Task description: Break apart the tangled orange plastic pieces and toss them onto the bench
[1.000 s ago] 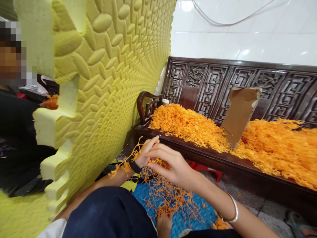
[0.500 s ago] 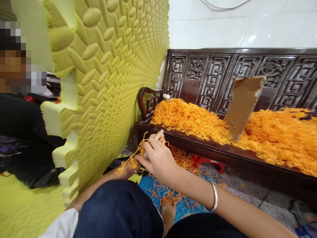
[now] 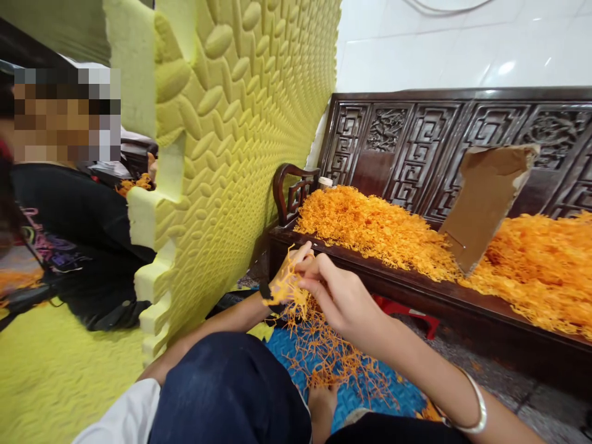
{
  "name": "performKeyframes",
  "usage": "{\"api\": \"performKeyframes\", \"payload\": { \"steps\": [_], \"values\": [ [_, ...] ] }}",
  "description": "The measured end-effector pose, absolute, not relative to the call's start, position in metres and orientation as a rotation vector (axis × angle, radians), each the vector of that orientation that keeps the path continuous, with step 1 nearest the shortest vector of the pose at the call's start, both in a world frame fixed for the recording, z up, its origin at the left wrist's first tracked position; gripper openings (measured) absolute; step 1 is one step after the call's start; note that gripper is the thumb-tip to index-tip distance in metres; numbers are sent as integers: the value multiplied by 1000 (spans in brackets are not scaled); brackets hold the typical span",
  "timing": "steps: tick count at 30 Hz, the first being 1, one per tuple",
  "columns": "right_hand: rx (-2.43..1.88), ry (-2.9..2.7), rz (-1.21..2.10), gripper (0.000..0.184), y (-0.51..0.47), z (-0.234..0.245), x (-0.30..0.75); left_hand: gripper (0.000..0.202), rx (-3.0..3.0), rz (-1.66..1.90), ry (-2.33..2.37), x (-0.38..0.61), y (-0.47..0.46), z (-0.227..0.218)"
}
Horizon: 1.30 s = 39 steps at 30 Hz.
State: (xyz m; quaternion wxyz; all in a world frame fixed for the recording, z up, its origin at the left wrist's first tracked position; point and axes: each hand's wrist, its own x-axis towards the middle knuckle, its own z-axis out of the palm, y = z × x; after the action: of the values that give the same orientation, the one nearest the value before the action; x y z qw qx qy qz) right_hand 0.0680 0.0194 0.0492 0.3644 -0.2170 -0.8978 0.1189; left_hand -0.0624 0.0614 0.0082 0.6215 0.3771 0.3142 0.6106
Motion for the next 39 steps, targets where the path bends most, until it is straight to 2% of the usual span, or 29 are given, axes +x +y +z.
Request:
{"api": "performKeyframes", "payload": {
  "steps": [3,6,10,17,24,27,30,34,36,39],
  "values": [
    [-620,-2311,635,13,21,52,79,51,883,1425,692,-68,70,4],
    [-593,-2263,944,16,28,48,83,52,894,1428,663,-72,74,1],
    [-625,-2248,1087,17,31,40,79,53,904,1409,643,-72,75,0],
    [-623,-2159,974,26,30,29,66,54,885,1368,651,-64,72,4],
    [-594,-2453,782,13,13,41,70,48,807,1270,617,-66,81,-7],
    [-396,-2626,737,13,-13,45,64,49,752,1175,605,-69,89,-10],
    [-122,-2803,770,11,-35,49,60,49,720,1166,569,-76,93,-9],
    [-31,-3019,1005,8,-32,64,75,49,752,1144,528,-82,91,-7],
    [-165,-2866,1046,10,-9,80,92,50,789,1113,517,-81,90,-6],
    [-442,-2075,823,19,54,106,127,50,860,1028,511,-77,87,-5]
  ]
}}
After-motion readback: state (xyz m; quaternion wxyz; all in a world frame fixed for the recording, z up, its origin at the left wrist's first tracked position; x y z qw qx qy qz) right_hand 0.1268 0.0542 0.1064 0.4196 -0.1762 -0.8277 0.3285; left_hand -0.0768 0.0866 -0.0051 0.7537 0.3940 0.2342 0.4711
